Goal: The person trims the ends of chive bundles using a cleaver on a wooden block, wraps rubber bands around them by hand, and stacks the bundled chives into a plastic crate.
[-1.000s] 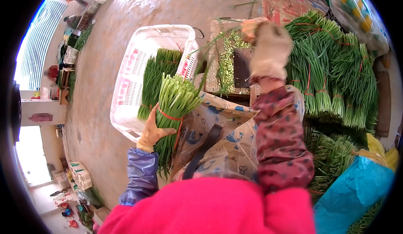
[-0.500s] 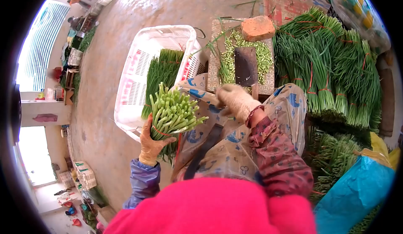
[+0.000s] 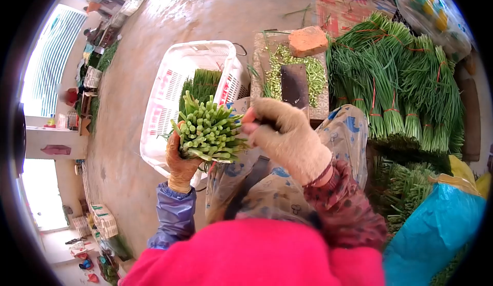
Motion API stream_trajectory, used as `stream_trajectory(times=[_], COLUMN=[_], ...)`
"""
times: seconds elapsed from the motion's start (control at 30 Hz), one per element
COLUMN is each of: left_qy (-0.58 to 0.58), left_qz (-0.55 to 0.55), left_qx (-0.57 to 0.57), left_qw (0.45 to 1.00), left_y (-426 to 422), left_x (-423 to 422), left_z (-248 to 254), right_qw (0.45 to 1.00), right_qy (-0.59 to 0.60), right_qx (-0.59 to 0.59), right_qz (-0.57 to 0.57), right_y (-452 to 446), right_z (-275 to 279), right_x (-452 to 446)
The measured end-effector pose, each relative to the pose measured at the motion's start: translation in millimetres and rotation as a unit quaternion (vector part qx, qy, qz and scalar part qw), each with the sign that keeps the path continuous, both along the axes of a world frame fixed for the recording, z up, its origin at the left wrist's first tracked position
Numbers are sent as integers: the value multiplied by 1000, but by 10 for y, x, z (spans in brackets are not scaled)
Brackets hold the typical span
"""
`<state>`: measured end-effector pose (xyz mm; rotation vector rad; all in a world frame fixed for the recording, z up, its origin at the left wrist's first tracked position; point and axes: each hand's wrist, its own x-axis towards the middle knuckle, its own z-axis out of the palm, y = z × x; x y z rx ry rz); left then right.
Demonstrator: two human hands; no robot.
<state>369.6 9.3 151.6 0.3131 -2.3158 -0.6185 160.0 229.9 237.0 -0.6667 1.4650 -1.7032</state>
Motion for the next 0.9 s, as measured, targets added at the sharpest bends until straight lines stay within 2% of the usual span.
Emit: stream_trajectory(times=[0.07,0.2,0.27,0.33,0.37,0.4,0.47,0.5,0.53,0.6,0.63,0.67,0.73,0.77,0.9], left_qy=[4,-11,-44,-102,-60,-60,-74,-80,-75,-90,-69,-69,-65,-68,-67], left_qz=[9,-3,-11,20,-6,-5,12,37,42,91,91,91,100,98,101], left_qx=[-13,-12,-73,-44,-45,-43,-5,15,13,115,157,157,149,145,134], left_qw=[1000,1000,996,994,997,997,997,996,996,985,981,981,982,982,984], left_y=[60,107,100,157,134,152,168,166,163,200,177,180,207,195,221], left_x=[-27,-57,-34,-68,-87,-106,-177,-208,-232,-287,-314,-316,-342,-337,-334], left_z=[2,-5,-13,26,-18,-24,-13,2,32,68,55,63,85,78,45], right_qw=[985,976,942,930,916,916,954,972,971,972,973,973,936,957,953], right_qy=[173,215,333,366,400,400,236,99,115,109,145,145,321,255,278], right_qx=[-9,12,39,39,35,36,-13,-11,33,-2,-4,-4,36,49,57], right_qz=[12,11,11,4,-7,-5,-186,-211,-206,-207,-180,-180,-140,-126,-109], right_y=[37,-6,-3,-13,-22,-37,-112,-105,-34,-20,-19,-41,-91,-94,-239], right_z=[-4,-39,-55,-66,-72,-147,-327,-235,-214,-198,-198,-188,-161,-161,-162], right_x=[39,109,81,62,53,94,198,196,54,50,105,136,175,194,192])
